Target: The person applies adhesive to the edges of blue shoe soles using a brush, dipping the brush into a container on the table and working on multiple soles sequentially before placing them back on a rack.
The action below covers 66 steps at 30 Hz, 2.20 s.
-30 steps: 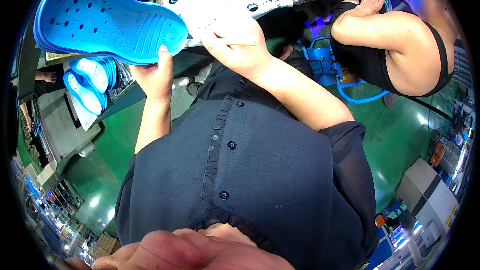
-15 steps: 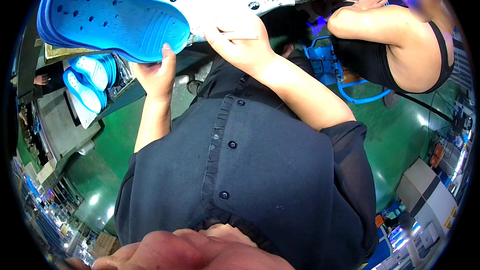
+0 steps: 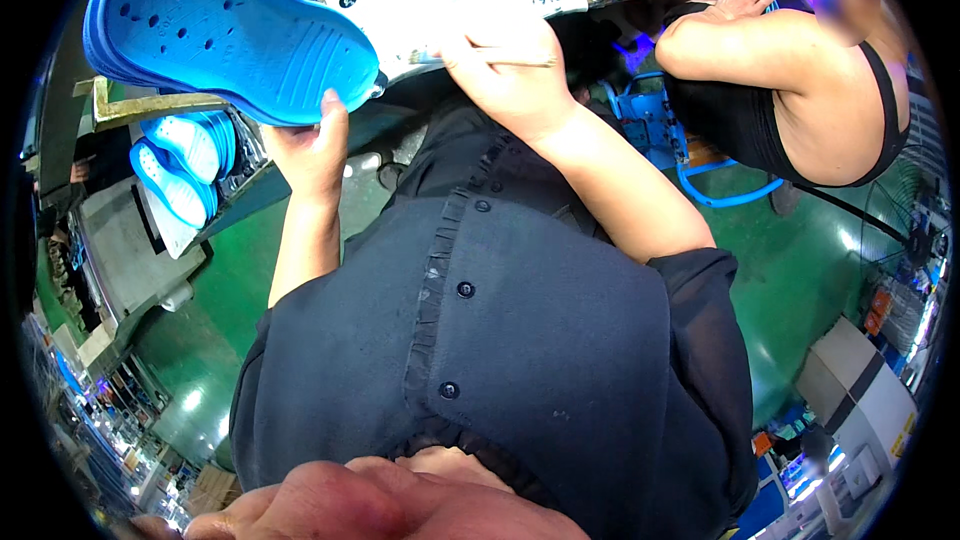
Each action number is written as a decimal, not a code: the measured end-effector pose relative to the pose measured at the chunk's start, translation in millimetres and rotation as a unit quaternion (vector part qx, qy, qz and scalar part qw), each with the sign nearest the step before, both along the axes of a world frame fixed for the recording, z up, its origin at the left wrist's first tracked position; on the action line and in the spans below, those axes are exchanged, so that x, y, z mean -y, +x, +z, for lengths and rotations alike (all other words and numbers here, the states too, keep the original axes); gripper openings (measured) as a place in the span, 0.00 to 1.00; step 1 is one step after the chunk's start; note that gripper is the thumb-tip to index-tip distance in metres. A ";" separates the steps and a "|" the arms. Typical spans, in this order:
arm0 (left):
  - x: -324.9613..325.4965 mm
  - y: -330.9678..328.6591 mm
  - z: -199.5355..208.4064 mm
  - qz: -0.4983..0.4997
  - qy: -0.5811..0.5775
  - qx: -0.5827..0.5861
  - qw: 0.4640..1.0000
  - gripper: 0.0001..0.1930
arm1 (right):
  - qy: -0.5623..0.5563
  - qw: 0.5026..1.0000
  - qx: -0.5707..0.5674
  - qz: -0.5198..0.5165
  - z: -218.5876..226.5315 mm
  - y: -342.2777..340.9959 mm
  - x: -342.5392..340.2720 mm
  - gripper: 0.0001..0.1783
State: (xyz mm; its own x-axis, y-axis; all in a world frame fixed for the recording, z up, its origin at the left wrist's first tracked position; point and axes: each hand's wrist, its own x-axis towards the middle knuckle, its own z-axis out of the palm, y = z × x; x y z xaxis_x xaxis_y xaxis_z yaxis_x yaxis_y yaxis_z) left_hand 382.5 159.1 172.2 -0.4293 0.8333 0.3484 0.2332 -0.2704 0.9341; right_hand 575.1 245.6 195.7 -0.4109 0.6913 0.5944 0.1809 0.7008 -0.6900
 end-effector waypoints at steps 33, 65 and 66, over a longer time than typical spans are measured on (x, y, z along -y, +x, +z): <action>-82.0 -13.3 23.0 -0.253 -0.294 0.245 0.889 0.25 | -0.359 0.913 -0.181 -0.067 -37.5 73.6 -26.7 0.17; 261.8 -195.5 -145.5 0.238 -0.252 0.520 0.781 0.30 | -0.333 0.926 -0.142 -0.108 -43.7 11.3 -46.0 0.14; 256.1 -181.7 -138.5 0.209 -0.260 0.512 0.792 0.31 | -0.320 0.931 -0.138 -0.110 -40.5 6.2 -52.2 0.14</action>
State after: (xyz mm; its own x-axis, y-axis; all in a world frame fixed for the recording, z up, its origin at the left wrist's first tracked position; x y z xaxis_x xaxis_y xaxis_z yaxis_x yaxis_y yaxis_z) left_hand 200.8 -97.0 33.7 -0.5404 0.4607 -0.7041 -0.7504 0.1146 0.6510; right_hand 581.3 297.8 155.3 -0.1110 0.9893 0.0943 0.0259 0.0978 -0.9949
